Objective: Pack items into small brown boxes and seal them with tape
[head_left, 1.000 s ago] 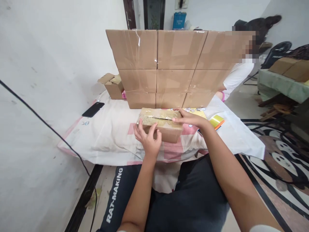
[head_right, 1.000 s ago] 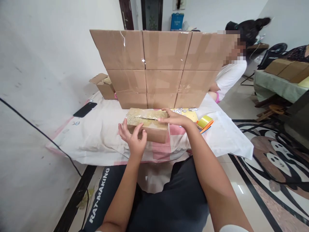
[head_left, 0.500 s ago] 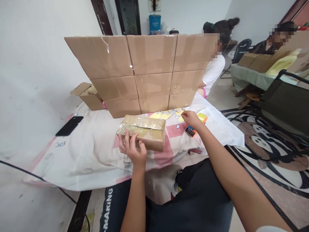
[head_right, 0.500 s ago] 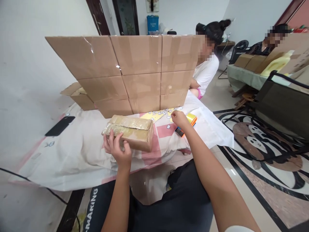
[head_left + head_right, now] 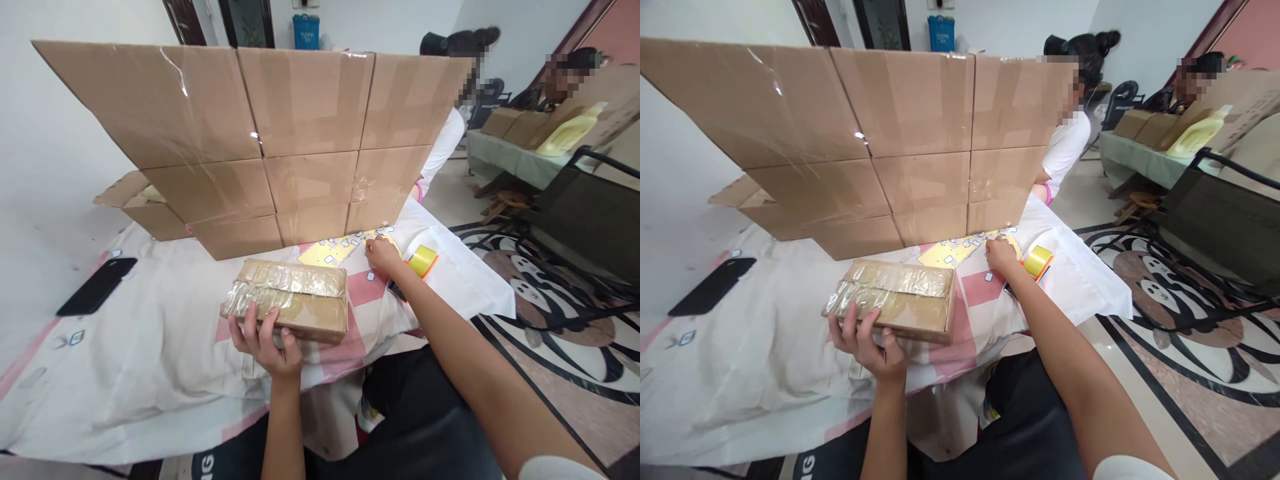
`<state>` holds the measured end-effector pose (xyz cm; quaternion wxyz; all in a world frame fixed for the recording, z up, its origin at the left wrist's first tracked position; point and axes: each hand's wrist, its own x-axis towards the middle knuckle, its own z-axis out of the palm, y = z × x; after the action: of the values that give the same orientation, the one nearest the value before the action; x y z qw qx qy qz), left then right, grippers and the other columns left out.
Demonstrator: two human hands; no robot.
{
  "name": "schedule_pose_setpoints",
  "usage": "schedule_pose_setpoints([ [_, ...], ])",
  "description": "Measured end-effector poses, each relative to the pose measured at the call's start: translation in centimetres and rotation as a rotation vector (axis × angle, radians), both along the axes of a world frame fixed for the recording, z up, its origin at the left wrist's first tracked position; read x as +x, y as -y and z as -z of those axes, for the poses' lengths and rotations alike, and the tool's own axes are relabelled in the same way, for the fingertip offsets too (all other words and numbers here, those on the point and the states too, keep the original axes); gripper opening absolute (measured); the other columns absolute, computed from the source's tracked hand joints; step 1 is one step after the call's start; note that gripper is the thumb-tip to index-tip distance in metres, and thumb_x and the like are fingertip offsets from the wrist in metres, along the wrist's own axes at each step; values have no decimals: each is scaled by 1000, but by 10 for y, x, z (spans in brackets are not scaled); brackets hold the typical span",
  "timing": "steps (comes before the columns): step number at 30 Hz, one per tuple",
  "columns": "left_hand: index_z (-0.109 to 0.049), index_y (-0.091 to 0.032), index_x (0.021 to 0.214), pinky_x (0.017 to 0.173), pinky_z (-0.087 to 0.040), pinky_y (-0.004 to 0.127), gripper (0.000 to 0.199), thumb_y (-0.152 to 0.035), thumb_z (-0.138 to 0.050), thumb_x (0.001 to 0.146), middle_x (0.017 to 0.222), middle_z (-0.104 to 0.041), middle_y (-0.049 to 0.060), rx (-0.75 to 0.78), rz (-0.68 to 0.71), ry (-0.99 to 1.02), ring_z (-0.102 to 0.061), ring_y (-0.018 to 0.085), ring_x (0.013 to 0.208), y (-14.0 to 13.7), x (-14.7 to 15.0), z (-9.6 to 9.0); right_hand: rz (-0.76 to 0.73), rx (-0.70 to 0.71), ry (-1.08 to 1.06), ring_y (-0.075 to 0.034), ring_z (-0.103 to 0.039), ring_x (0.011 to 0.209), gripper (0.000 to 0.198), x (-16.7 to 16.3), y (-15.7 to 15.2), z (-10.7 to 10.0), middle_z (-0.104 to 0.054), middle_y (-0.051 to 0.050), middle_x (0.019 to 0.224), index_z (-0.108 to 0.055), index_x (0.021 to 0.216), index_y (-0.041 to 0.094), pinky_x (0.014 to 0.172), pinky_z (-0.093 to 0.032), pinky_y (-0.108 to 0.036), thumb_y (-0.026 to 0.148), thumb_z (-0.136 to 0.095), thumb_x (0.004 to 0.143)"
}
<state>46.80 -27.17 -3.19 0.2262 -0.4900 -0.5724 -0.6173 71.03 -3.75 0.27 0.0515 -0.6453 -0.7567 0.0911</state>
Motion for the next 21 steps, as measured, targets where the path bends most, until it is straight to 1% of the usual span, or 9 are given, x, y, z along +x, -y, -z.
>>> schedule_pose_setpoints([
  [3,-66,-18,115,121,-23,59,29,-23,-55,88,146,-55,14,12,-11,-8,-28,37,151,0,-1,0,-10,22,-66,-24,-60,100,16,8,3,2,-66,-15,110,-65,95,15,81,-44,-31,16,-51,90],
  [6,-66,-18,113,121,-24,59,28,-26,-54,89,145,-55,14,-2,-23,6,-28,37,151,0,0,0,-21,33,-136,-18,-62,89,18,16,11,1,-69,-10,101,-61,105,14,75,-44,-26,17,-47,94],
  [9,-66,-18,114,121,-23,60,29,-27,-54,88,146,-54,14,0,-15,19,-27,37,151,0,1,1,-22,45,-165,-19,-64,93,32,22,22,1,-71,-10,104,-56,123,14,78,-45,-26,13,-46,93],
  [11,-65,-18,115,121,-22,61,31,-27,-54,88,149,-53,13,0,-1,31,-25,37,152,0,1,2,-35,67,-142,-22,-64,101,41,22,30,0,-69,-12,115,-53,131,14,82,-46,-29,9,-46,91],
  [12,-65,-18,116,122,-21,61,31,-27,-54,88,149,-52,13,0,3,35,-24,37,152,0,2,2,-45,81,-120,-24,-64,105,43,21,33,0,-67,-14,122,-53,132,14,83,-46,-30,8,-45,90],
  [14,-65,-18,117,122,-21,62,32,-27,-54,88,150,-51,12,-2,4,45,-24,37,153,1,2,2,-68,103,-69,-25,-63,109,42,18,38,-2,-61,-15,133,-57,129,14,83,-47,-31,6,-43,90],
  [17,-65,-19,117,121,-20,63,32,-28,-54,88,151,-51,11,1,5,56,-24,38,152,1,3,2,-91,122,-12,-25,-64,108,37,14,40,-6,-54,-15,142,-63,122,14,80,-48,-31,7,-43,92],
  [19,-65,-19,118,121,-19,64,32,-28,-54,88,151,-51,11,6,11,55,-24,38,152,1,3,1,-113,109,-3,-24,-65,106,32,13,40,-11,-54,-15,139,-67,117,15,80,-48,-31,12,-45,93],
  [21,-65,-19,118,121,-19,63,33,-29,-54,89,151,-51,11,4,11,46,-23,38,153,1,2,1,-173,18,-1,-23,-65,104,27,14,43,-15,-59,-13,130,-70,112,17,79,-47,-29,17,-52,92],
])
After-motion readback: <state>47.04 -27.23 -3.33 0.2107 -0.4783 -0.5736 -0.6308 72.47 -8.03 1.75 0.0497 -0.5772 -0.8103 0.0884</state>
